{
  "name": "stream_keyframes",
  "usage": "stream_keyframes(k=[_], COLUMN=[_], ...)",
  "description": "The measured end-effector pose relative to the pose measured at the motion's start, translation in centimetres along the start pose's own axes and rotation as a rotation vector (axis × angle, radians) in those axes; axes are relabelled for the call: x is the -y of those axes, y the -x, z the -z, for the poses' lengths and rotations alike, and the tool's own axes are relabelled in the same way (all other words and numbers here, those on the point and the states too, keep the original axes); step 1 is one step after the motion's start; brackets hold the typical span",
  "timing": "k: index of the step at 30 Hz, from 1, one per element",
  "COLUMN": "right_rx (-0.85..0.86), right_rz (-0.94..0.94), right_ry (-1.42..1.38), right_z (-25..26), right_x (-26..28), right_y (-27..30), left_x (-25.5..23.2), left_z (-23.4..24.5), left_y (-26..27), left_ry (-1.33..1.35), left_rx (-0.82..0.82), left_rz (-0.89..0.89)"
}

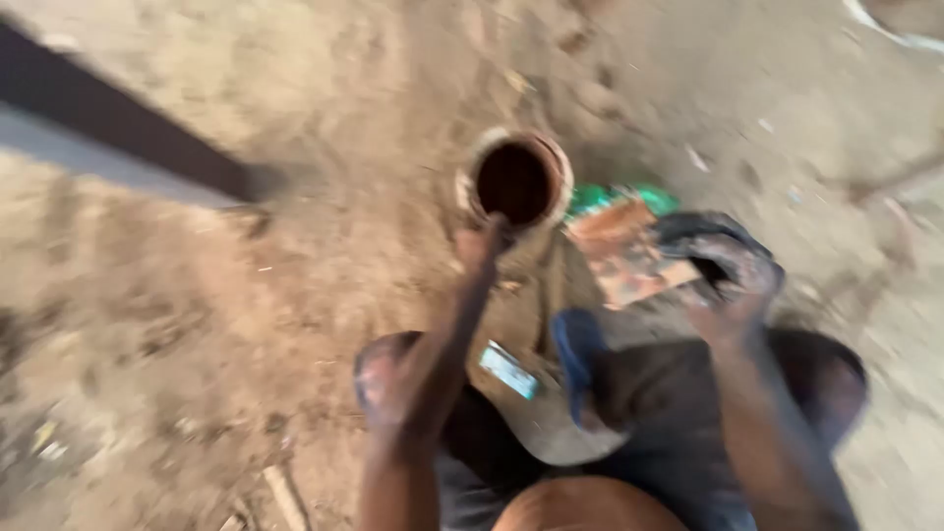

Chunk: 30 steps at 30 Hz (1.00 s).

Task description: The person is staining a wooden panel with a cloth. They dip a cloth into a container of dark liquid and rub it over the surface of the slatted wooden board to apply the finish.

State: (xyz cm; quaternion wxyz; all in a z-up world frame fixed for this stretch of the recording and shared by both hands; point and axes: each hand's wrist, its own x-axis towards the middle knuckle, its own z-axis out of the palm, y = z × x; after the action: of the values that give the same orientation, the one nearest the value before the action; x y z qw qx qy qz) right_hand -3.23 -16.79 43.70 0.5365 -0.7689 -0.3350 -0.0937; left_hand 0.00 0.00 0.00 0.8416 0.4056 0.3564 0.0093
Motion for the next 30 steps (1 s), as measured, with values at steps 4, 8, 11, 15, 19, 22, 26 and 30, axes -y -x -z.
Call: stream_keyframes(k=[4, 8, 11, 15, 19, 22, 26, 30], right_rx=[-0.062, -0.057, 0.028, 0.168, 0.282, 0.423, 0.673, 0.535], right_rz=[-0.325, -0.44, -0.412, -0.467, -0.489, -0.357, -0.367, 0.04], right_ry=[0.002, -0.045, -0.021, 0.077, -0.115, -0.085, 0.221, 0.132], right_z=[-2.9, -5.7, -6.7, -8.0, -9.8, -12.2, -16.0, -20.2], right_x=[-0.8, -0.5, -0.4, -0.8, 1.2, 3.4, 5.6, 5.7], right_y=[0.2, -2.1, -3.0, -3.9, -6.1, -8.8, -12.7, -15.2], left_x=[-7.4, -13.7, -15.4, -15.8, -16.2, -15.9, -14.8, -15.2], left_z=[1.3, 2.0, 3.7, 5.7, 7.8, 10.3, 13.5, 14.2], left_y=[5.2, 9.3, 10.0, 7.7, 5.4, 3.0, -0.2, -0.7], left_ry=[-0.231, -0.27, -0.431, -0.288, -0.136, -0.167, -0.227, -0.29], left_rx=[-0.056, -0.183, -0.253, -0.314, -0.466, -0.632, -0.793, -0.769], left_rz=[-0.011, 0.091, 0.079, 0.012, -0.101, -0.172, -0.114, 0.003])
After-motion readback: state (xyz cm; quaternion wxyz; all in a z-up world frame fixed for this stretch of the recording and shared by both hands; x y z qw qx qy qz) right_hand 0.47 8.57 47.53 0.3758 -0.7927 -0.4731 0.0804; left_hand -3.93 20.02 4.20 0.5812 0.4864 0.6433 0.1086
